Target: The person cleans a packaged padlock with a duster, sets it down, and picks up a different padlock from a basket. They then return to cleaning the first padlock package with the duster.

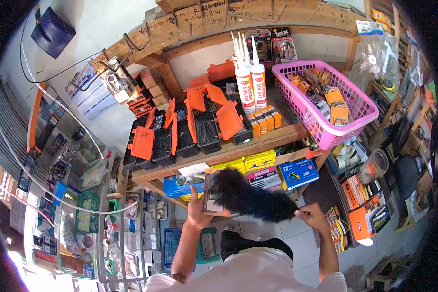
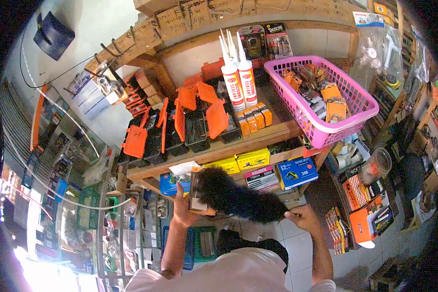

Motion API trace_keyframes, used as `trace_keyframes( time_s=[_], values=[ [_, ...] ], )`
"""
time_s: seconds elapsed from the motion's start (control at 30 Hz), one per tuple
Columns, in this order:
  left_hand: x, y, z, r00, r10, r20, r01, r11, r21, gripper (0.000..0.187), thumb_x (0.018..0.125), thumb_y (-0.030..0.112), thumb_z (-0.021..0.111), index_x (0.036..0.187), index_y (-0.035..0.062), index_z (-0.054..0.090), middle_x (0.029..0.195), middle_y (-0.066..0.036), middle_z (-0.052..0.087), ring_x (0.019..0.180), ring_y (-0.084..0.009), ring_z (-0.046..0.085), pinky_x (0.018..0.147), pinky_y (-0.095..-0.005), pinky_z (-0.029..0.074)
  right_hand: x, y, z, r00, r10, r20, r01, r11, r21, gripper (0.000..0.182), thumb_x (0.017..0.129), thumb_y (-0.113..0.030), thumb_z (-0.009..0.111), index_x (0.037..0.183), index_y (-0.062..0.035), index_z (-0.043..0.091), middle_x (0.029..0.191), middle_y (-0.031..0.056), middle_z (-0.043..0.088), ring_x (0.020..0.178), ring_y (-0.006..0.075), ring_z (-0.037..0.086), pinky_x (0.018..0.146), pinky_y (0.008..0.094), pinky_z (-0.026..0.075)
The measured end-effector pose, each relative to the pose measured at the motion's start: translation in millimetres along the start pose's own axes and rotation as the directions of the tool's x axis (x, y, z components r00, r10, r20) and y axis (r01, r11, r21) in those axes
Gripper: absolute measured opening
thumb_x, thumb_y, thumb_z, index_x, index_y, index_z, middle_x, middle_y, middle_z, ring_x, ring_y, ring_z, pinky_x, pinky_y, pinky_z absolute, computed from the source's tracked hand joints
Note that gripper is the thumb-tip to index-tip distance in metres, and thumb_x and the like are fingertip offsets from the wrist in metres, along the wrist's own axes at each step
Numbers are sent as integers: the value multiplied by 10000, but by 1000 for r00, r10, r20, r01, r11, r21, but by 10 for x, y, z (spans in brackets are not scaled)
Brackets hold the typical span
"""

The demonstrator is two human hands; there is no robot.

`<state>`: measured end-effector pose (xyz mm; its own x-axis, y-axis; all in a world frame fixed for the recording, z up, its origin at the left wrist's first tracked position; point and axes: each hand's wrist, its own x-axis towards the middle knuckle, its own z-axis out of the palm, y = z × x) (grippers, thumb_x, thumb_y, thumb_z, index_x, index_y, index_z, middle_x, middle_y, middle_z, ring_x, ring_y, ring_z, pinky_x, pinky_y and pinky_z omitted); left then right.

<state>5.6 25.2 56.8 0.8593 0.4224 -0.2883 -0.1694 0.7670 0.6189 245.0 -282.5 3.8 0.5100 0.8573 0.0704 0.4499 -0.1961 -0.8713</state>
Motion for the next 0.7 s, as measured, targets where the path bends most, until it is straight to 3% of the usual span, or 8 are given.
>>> trace_keyframes(
  time_s=[0.1,0.17,0.27,0.43,0.5,0.53,0.63,0.7],
  values=[
    [-6,12,-78,987,-20,159,5,996,93,973,840,801,233,1413,29,384,1353,-161,503,1206,-340,519,1002,-519,421,30,-16,-51,983,-13,184,10,1000,14,478,887,-285,664,597,18,434,514,62,276,513,86,290,450,323,278],
    [30,-1,-187,974,-36,224,47,998,-43,969,839,801,230,1410,35,392,1350,-171,505,1204,-344,519,981,-548,430,33,-52,-21,989,-12,145,7,999,33,479,889,-289,662,598,18,437,515,58,274,514,81,291,449,320,278],
    [-12,-22,-164,996,12,84,-21,995,101,952,845,787,258,1427,42,364,1374,-172,481,1226,-345,501,992,-568,419,78,-61,16,996,-33,82,32,999,24,472,894,-290,653,602,18,446,513,58,283,512,81,295,448,320,283],
    [-64,-84,102,995,36,96,-37,999,11,929,850,763,304,1465,67,284,1432,-144,421,1257,-341,477,1044,-553,385,250,-127,146,975,-143,170,143,990,11,450,900,-281,637,616,23,465,501,74,322,498,104,305,451,333,300],
    [-16,-112,10,1000,-6,25,3,995,95,874,866,736,322,1479,114,276,1462,-128,388,1306,-341,423,1065,-532,369,356,-246,133,991,-132,22,133,987,-89,429,895,-277,638,638,31,485,503,101,368,482,139,326,464,347,326],
    [34,-58,-157,935,-142,326,139,990,33,786,905,685,322,1478,148,295,1479,-116,368,1335,-338,387,1096,-508,335,384,-231,134,989,-107,98,117,989,-93,383,906,-294,621,711,26,543,549,125,441,506,223,435,516,368,375],
    [49,-48,-150,969,-68,238,71,997,-3,769,917,671,323,1460,126,324,1462,-118,391,1324,-339,396,1100,-508,323,419,-144,242,956,-49,289,83,991,-106,391,920,-306,605,714,23,551,558,120,460,517,197,448,521,353,382],
    [33,23,-2,990,9,143,-5,999,-32,754,929,658,324,1442,105,353,1444,-120,413,1314,-339,405,1103,-508,311,394,-194,311,971,-187,145,187,982,14,409,927,-322,596,713,23,547,557,116,453,520,170,429,513,339,377]
  ],
)
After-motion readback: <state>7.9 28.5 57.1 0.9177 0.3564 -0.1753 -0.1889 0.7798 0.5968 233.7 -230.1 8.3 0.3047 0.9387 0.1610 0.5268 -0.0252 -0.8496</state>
